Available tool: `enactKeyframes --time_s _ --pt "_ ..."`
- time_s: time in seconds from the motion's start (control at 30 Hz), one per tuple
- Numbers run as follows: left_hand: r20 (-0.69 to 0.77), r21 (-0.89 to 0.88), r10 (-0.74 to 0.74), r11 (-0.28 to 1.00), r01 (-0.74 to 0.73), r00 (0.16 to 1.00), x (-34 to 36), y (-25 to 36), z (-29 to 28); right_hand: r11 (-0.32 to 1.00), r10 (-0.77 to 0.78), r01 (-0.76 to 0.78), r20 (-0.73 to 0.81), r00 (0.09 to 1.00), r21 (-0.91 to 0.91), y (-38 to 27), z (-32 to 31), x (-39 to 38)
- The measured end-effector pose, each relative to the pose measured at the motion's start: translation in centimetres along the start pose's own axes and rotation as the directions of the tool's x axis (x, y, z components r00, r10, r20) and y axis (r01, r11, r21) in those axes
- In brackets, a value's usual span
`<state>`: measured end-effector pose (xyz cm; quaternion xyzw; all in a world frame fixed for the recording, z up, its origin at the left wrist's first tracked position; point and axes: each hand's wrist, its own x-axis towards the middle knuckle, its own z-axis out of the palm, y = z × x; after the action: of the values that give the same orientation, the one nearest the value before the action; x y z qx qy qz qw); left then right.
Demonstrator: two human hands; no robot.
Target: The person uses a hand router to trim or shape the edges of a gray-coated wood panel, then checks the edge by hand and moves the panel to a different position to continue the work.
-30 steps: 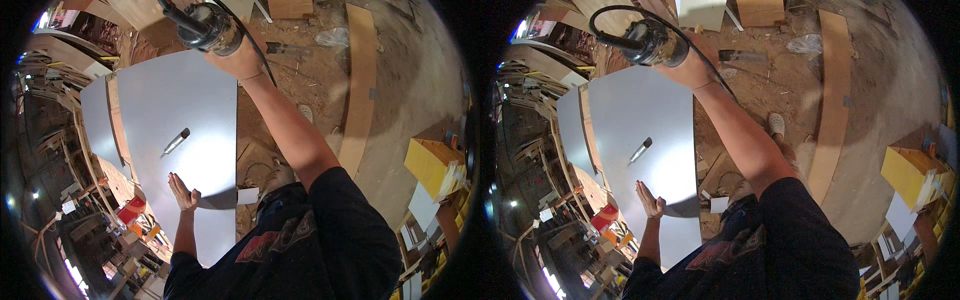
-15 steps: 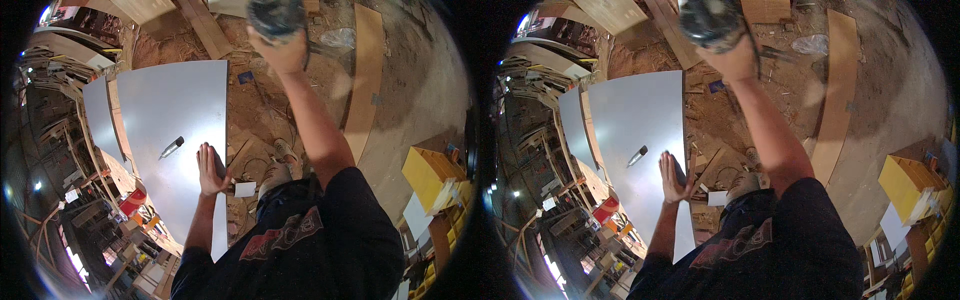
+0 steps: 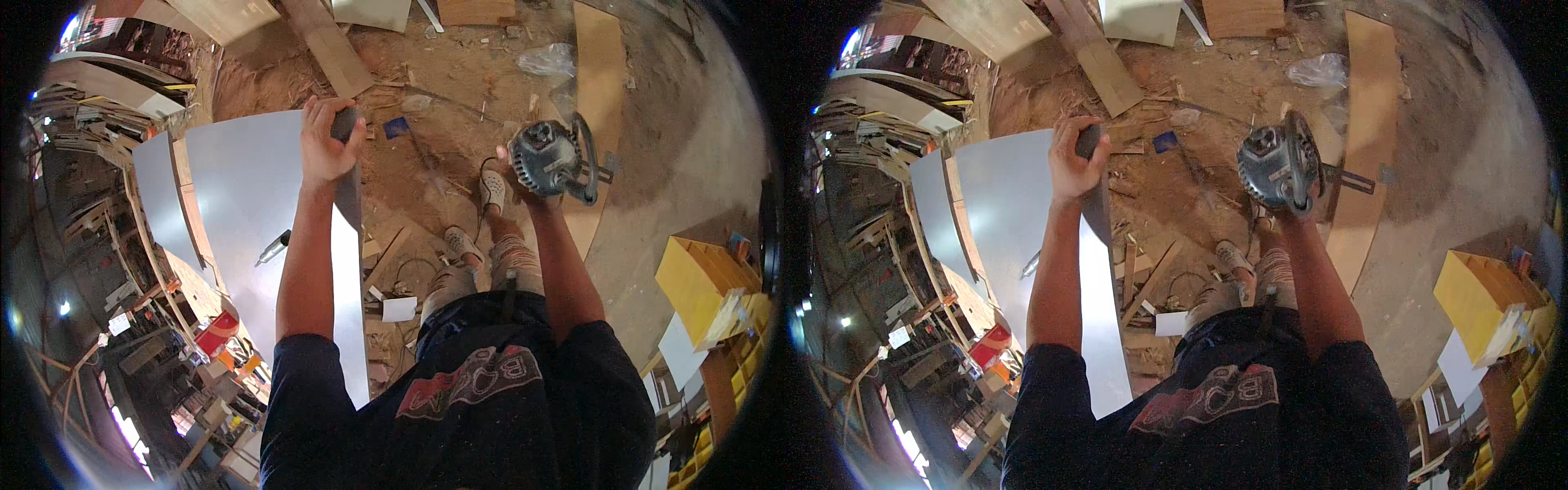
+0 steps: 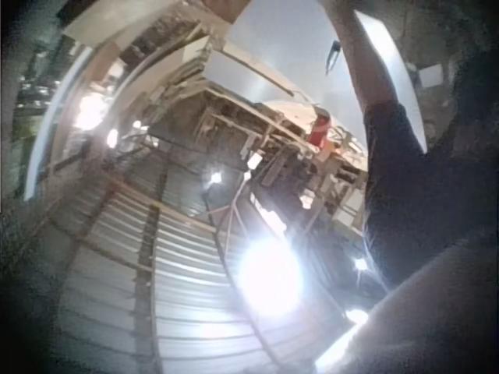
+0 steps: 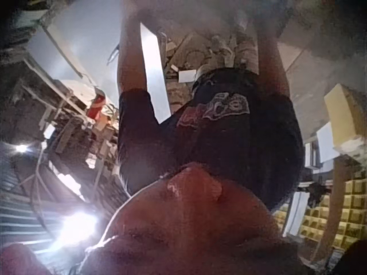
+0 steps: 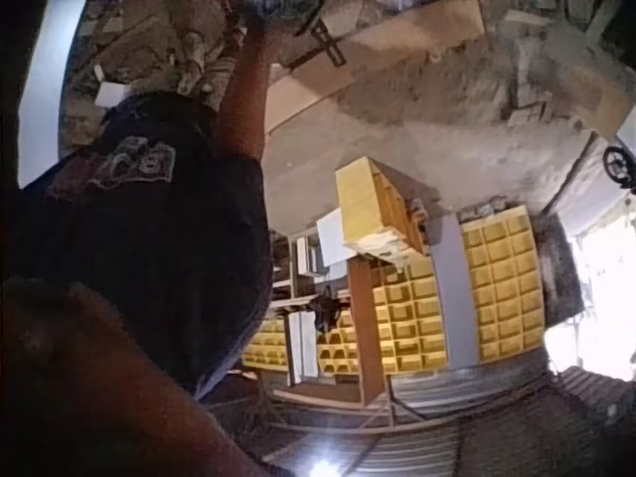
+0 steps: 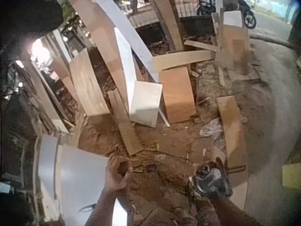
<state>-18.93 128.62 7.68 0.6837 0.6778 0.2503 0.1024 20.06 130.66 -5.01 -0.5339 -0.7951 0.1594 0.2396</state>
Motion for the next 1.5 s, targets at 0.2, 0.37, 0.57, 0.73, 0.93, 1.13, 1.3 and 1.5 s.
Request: enactKeyframes --time_s 0.2,0.37,0.57,0.73,0.93,1.13,1.3,1.5 --pt "-0.028 0.098 -0.036 0.994 0.038 0.999 2.5 1.4 1.2 0.931 -0.243 0.138 -0.288 0.926 -0.339 1.9 1.7 -4.3" --pt "-0.156 0.114 0.002 0.993 0.016 0.988 -2.0 1.4 1.3 0.445 0.262 -0.191 0.076 0.962 0.875 -0.3 -0.1 -8.9" --pt "0.013 -0.054 0.026 0.998 -0.025 1.0 -18.8 3.0 -2.5 0.996 -0.087 0.087 -0.009 0.996 -0.037 -7.3 -6.8 -11.4" --pt "0.135 -0.08 -0.083 0.992 0.095 0.987 -34.7 5.6 -6.0 0.865 0.164 -0.089 -0.111 0.98 0.494 -12.9 -9.8 -16.9" --pt "0.15 -0.077 -0.222 0.969 0.235 0.964 -53.4 9.0 -8.8 0.907 -0.038 0.189 -0.375 0.926 0.376 -19.4 -12.3 -24.0" --pt "0.085 0.03 -0.347 0.938 0.346 0.934 -71.1 13.3 -9.9 0.937 -0.194 0.247 -0.222 0.956 0.246 -20.2 -12.4 -32.0" --pt "-0.069 0.112 -0.434 0.891 0.439 0.898 -83.7 16.4 -9.7 0.868 -0.175 0.3 -0.321 0.931 0.397 -23.9 -13.2 -37.5" --pt "-0.204 0.146 -0.515 0.825 0.546 0.833 -95.6 20.1 -10.4 0.845 -0.213 0.325 -0.291 0.933 0.425 -24.6 -14.0 -47.9"
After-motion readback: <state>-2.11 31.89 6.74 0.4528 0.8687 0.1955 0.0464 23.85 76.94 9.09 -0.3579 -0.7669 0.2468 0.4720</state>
